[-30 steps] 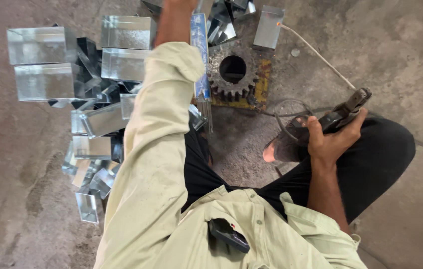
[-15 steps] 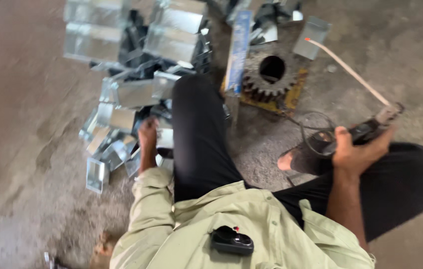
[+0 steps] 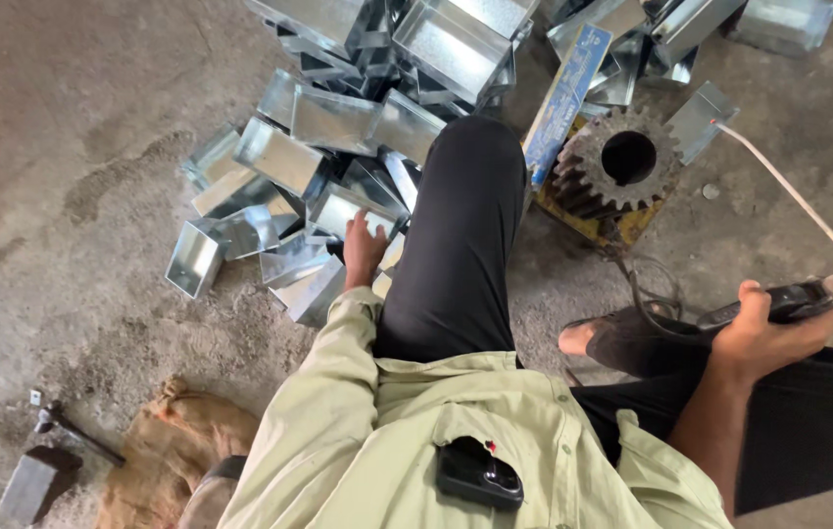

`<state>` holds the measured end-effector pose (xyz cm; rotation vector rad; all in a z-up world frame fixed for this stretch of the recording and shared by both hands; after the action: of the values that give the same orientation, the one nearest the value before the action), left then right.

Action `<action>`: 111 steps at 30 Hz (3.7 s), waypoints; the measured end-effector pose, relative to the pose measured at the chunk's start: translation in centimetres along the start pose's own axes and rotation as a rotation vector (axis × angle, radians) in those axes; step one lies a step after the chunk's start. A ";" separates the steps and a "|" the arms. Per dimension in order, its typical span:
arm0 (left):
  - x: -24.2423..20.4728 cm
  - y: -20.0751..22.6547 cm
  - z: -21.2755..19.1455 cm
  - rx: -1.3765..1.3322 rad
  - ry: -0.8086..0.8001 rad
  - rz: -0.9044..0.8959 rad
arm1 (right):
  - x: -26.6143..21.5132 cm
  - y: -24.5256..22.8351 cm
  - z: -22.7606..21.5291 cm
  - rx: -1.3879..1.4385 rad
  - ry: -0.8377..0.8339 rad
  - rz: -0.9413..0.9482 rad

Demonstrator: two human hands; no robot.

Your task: The person sits on the floor and uses a welding torch to join square metal tubes. They pick up individual metal pieces, position them against a gear-like jig, and weld the corners to form frames. The person repeatedly handles the metal tubes and the welding tool throughout the process.

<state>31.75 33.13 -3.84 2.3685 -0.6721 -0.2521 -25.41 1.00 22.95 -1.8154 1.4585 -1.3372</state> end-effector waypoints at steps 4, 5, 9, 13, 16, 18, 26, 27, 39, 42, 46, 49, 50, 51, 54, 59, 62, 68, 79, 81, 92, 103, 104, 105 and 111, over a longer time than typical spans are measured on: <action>3.0 5.2 2.2 0.143 -0.305 0.080 | 0.2 0.2 0.1 -0.021 -0.011 0.002; 3.4 4.9 3.2 0.178 -0.379 0.052 | -0.5 0.2 -0.2 -0.021 -0.011 -0.001; 3.7 0.2 5.8 0.709 -0.408 0.122 | -0.2 -0.3 0.4 0.038 -0.033 -0.039; 0.2 -7.6 5.9 1.141 -0.744 -0.099 | -0.4 -0.3 0.1 -0.022 -0.006 0.001; -0.2 -6.9 5.3 0.982 -0.709 0.052 | -0.2 -0.7 0.4 0.048 -0.010 0.015; 0.0 -5.4 4.2 0.807 -0.641 0.157 | -0.6 -1.4 0.5 0.035 -0.005 0.027; 4.9 2.7 -8.3 -0.004 0.158 0.234 | -0.4 -4.2 0.8 0.057 0.000 0.071; 5.8 2.1 -7.7 -0.109 0.034 0.041 | -0.4 -3.7 1.2 0.103 -0.009 0.123; 6.8 43.7 -9.1 0.260 0.265 1.198 | 0.4 -7.5 -0.6 -0.033 0.085 0.181; 4.9 49.4 -0.5 0.321 -0.050 1.251 | 0.7 -8.0 -0.3 -0.075 0.098 0.170; 0.8 53.1 9.4 0.422 -0.233 1.303 | 0.7 -8.1 -0.6 -0.095 0.116 0.181; -0.5 52.1 14.1 0.361 -0.413 1.254 | 0.9 -7.5 -0.9 -0.080 0.111 0.226; -0.5 52.0 15.4 0.359 -0.427 1.247 | 1.0 -7.3 -0.9 -0.070 0.104 0.241; -0.5 51.7 16.3 0.356 -0.440 1.241 | 1.0 -7.3 -0.9 -0.065 0.103 0.245; 0.0 51.7 17.6 0.328 -0.393 1.245 | 1.4 -7.2 -0.9 -0.056 0.110 0.248; 1.1 51.2 18.3 0.402 -0.337 1.226 | 1.4 -7.8 -1.4 -0.096 0.078 0.228; 1.6 51.0 18.5 0.426 -0.379 1.187 | 1.1 -8.2 -1.4 -0.079 0.045 0.234; 1.5 51.7 17.6 0.435 -0.434 1.137 | 1.1 -8.7 -0.9 -0.076 -0.010 0.220; 6.5 51.3 12.1 0.072 -0.186 0.954 | 1.3 -8.7 -1.2 -0.081 0.014 0.222; 6.9 51.3 11.3 0.006 -0.149 0.961 | 1.2 -8.6 -1.2 -0.082 0.013 0.222; 7.0 51.2 10.5 -0.029 -0.135 0.958 | 0.0 -4.8 -0.6 0.037 0.042 0.453; 6.9 50.6 10.9 0.003 -0.144 0.956 | 0.6 -7.6 -1.6 -0.111 0.015 0.275; 7.0 50.9 10.8 0.005 -0.145 0.950 | 1.0 -7.4 -1.4 -0.102 0.020 0.287; 7.3 51.5 10.8 0.008 -0.147 0.944 | 1.5 -7.5 -1.3 -0.110 0.029 0.258; 7.3 50.9 10.9 0.004 -0.214 0.849 | 0.3 -5.8 -0.8 -0.006 0.034 0.343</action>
<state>13.80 -9.97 20.36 1.8627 -1.6877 -0.1218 -23.34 2.89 28.16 -1.4665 1.7003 -1.1942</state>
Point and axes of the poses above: each hand's wrist, its own x-axis towards the middle knuckle, its own z-axis out of the palm, y = z × x, the point moved 10 cm from there along x, towards the middle knuckle, and after that the axes turned 4 degrees about z, right-handed, at the moved point
